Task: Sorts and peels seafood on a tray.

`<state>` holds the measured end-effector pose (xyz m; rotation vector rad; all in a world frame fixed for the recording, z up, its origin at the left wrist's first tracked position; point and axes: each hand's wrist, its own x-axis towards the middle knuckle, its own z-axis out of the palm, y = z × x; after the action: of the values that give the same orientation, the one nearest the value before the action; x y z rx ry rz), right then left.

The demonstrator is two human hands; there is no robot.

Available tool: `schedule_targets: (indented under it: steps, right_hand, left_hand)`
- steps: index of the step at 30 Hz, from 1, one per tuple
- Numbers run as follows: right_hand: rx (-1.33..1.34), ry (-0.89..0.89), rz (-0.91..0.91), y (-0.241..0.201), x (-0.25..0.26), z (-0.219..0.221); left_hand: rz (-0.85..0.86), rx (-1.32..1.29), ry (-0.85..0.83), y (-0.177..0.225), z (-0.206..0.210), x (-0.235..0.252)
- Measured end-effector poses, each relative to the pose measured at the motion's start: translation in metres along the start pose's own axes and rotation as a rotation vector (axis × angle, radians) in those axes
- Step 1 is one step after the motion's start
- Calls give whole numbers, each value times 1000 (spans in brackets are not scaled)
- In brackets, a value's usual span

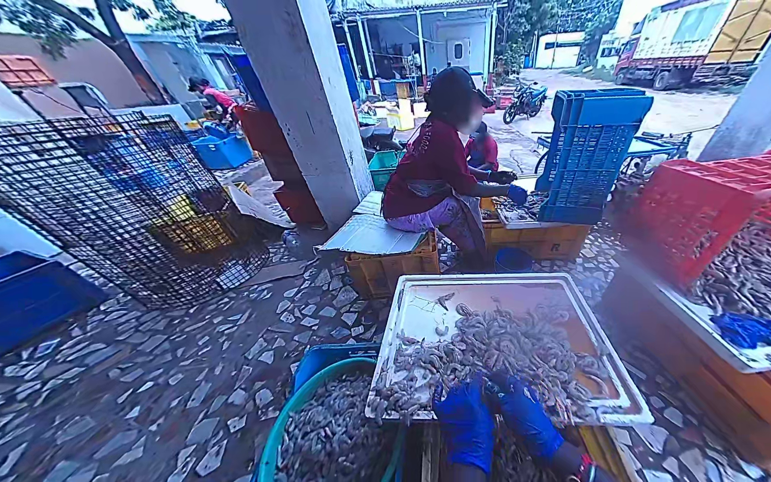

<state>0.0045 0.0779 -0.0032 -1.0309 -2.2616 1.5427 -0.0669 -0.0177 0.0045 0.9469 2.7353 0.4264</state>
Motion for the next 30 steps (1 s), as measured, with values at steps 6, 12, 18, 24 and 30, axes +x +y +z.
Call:
schedule_targets:
  steps: [6,12,18,24,30]
  right_hand:
    - [160,-36,-71,3,-2,-8]
    - [301,-75,-68,5,3,-32]
    - [268,-103,55,15,6,-54]
    - [26,-189,17,18,-1,-58]
    - [261,-236,91,2,-12,-59]
  left_hand:
    - [-17,-168,14,-6,-2,0]
    - [-233,-573,-62,-10,1,8]
    - [-187,-620,-114,-19,5,16]
    - [93,-720,-272,-9,14,13]
    - [1,-294,-152,-1,2,10]
